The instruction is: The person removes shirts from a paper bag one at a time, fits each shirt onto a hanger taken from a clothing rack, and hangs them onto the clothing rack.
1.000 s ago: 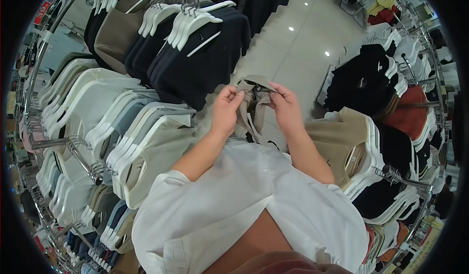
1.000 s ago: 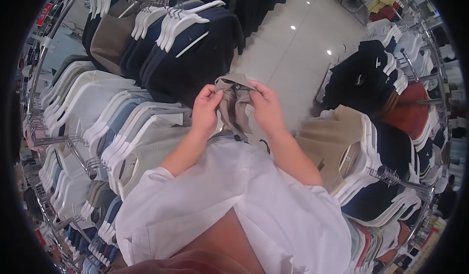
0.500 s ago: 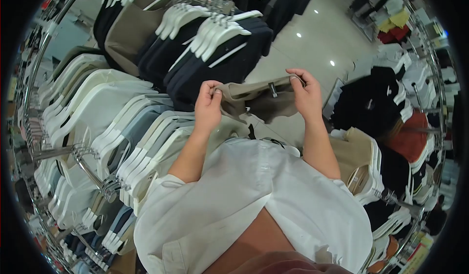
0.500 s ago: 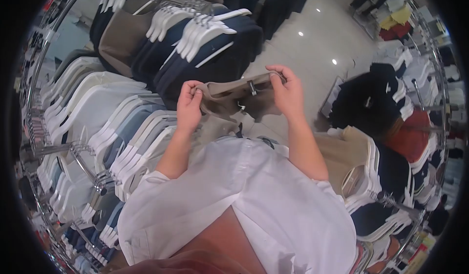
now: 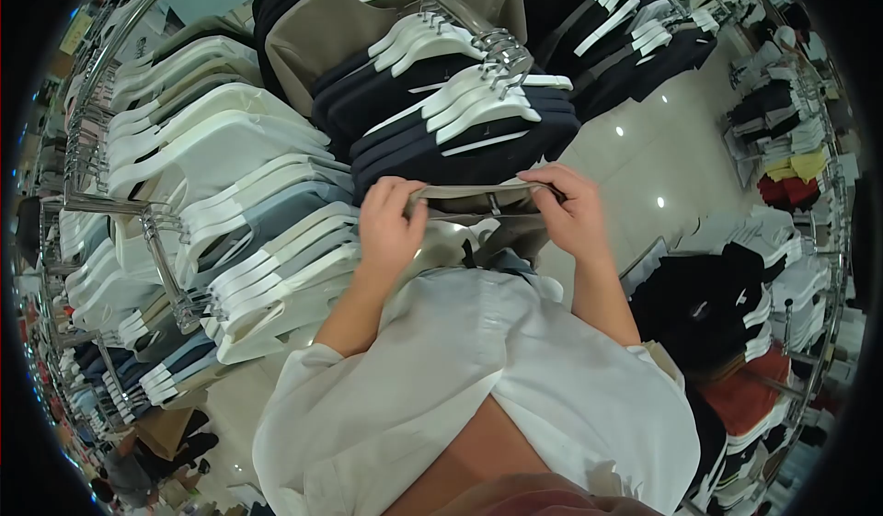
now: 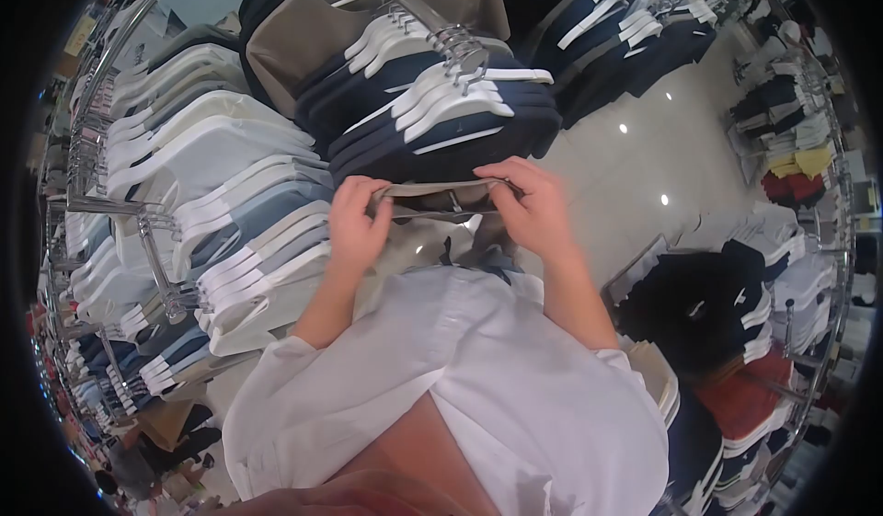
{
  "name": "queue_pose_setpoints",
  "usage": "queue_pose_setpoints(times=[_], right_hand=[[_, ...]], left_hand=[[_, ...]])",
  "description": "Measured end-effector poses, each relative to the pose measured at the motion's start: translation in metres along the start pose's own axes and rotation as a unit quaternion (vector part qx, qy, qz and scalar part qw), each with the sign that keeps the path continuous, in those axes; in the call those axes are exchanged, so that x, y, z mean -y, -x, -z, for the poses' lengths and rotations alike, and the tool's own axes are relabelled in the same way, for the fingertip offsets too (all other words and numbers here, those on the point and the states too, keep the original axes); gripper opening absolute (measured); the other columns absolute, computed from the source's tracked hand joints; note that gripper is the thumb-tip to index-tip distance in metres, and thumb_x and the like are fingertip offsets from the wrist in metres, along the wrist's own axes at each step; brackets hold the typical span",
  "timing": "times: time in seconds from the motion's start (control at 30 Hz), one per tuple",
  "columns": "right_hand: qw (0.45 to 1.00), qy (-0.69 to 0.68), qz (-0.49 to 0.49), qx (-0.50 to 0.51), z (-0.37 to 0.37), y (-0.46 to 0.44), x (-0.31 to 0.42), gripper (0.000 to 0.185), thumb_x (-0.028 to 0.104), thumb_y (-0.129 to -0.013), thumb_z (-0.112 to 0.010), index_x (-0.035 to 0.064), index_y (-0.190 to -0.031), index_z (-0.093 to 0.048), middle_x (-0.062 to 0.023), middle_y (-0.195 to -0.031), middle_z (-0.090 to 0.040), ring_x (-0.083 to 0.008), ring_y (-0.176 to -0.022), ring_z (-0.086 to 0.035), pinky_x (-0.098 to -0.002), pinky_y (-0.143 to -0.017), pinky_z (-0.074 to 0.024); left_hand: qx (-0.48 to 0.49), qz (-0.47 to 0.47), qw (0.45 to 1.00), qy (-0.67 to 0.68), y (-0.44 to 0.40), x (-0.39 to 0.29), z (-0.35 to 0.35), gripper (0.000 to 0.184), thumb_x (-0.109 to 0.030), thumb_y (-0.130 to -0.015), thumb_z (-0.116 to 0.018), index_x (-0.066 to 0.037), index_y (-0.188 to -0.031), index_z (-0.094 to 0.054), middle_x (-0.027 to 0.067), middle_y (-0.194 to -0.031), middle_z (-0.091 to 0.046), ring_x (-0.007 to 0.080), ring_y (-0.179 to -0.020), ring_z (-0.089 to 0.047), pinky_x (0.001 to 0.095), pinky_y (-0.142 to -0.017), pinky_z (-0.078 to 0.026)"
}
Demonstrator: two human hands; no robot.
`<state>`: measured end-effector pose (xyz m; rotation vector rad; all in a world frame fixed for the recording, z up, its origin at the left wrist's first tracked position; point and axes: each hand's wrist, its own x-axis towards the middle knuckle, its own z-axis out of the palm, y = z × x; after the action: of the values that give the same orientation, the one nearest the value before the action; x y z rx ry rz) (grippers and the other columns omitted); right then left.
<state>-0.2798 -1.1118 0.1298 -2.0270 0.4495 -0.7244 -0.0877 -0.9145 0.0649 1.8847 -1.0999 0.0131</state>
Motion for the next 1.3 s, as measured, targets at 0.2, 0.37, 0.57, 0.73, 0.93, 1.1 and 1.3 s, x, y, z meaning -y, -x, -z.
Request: queue_pose_setpoints(times=[0.2, 0.37, 0.57, 0.73, 0.93, 1.1, 1.3], right_hand=[[0.984, -0.062, 0.049, 0.159, 0.028, -0.04, -0.04, 0.023, -0.004, -0.088, -0.063, 0.0015, -0.105, -0.077, -0.0076, -0.085, -0.069, -0.0158, -0.075, -0.065, -0.0292, -0.065, -0.0476], [0.961, -0.108, 0.035, 0.253, 0.058, -0.074, -0.069, 0.022, 0.0, -0.089, -0.07, 0.0008, -0.11, -0.075, -0.0096, -0.1, -0.071, -0.0165, -0.082, -0.067, -0.0281, -0.074, -0.052], [0.97, 0.168, 0.155, 0.082, 0.087, -0.146, -0.13, 0.041, 0.018, -0.091, -0.077, 0.0055, -0.129, -0.07, -0.0132, -0.138, -0.067, -0.0357, -0.128, -0.061, -0.0429, -0.11, -0.0466], [0.954, 0.178, 0.154, 0.186, 0.069, -0.177, -0.169, 0.046, 0.023, -0.095, -0.074, 0.0071, -0.137, -0.065, -0.016, -0.136, -0.067, -0.0369, -0.127, -0.061, -0.0436, -0.108, -0.0463], [0.95, 0.126, 0.116, 0.262, 0.045, -0.192, -0.175, 0.038, 0.022, -0.094, -0.074, 0.0042, -0.127, -0.07, -0.0191, -0.11, -0.067, -0.04, -0.105, -0.065, -0.0422, -0.093, -0.0513], [0.962, 0.095, 0.115, 0.229, 0.036, -0.202, -0.186, 0.03, 0.02, -0.095, -0.074, 0.0017, -0.119, -0.072, -0.0173, -0.107, -0.069, -0.0345, -0.099, -0.068, -0.038, -0.09, -0.0516], [0.985, 0.004, 0.057, 0.161, 0.058, -0.199, -0.19, 0.028, 0.02, -0.099, -0.074, -0.0003, -0.118, -0.07, -0.0089, -0.101, -0.068, -0.0183, -0.092, -0.064, -0.0313, -0.086, -0.0503]], left_hand=[[-0.096, 0.062, 0.991, -0.068, 0.002, -0.009, -0.016, 0.018, -0.001, -0.09, -0.068, -0.003, -0.108, -0.073, 0.0132, -0.105, -0.063, 0.0296, -0.098, -0.063, 0.0335, -0.086, -0.049], [-0.183, 0.167, 0.958, 0.144, 0.014, -0.025, -0.04, 0.018, 0.001, -0.092, -0.066, 0.001, -0.109, -0.072, 0.0117, -0.107, -0.061, 0.0226, -0.099, -0.06, 0.0303, -0.088, -0.047], [-0.218, 0.096, 0.971, 0.023, 0.027, -0.067, -0.056, 0.024, 0.008, -0.089, -0.059, 0.0, -0.108, -0.072, 0.0116, -0.097, -0.063, 0.0215, -0.089, -0.06, 0.03, -0.08, -0.047], [-0.272, 0.129, 0.951, -0.07, 0.045, -0.101, -0.056, 0.031, 0.009, -0.084, -0.057, -0.001, -0.108, -0.072, 0.0119, -0.086, -0.061, 0.0243, -0.08, -0.059, 0.0316, -0.073, -0.046], [-0.35, 0.242, 0.894, -0.137, 0.08, -0.131, -0.056, 0.032, 0.007, -0.082, -0.057, -0.001, -0.109, -0.072, 0.0112, -0.083, -0.058, 0.0245, -0.078, -0.057, 0.032, -0.074, -0.047], [-0.38, 0.303, 0.854, -0.183, 0.111, -0.142, -0.06, 0.031, 0.006, -0.083, -0.056, 0.0, -0.109, -0.071, 0.0123, -0.087, -0.061, 0.0246, -0.081, -0.06, 0.0326, -0.078, -0.049], [-0.411, 0.273, 0.843, -0.213, 0.136, -0.141, -0.055, 0.03, 0.006, -0.085, -0.054, 0.001, -0.109, -0.071, 0.013, -0.092, -0.065, 0.0249, -0.084, -0.062, 0.0324, -0.081, -0.05]])
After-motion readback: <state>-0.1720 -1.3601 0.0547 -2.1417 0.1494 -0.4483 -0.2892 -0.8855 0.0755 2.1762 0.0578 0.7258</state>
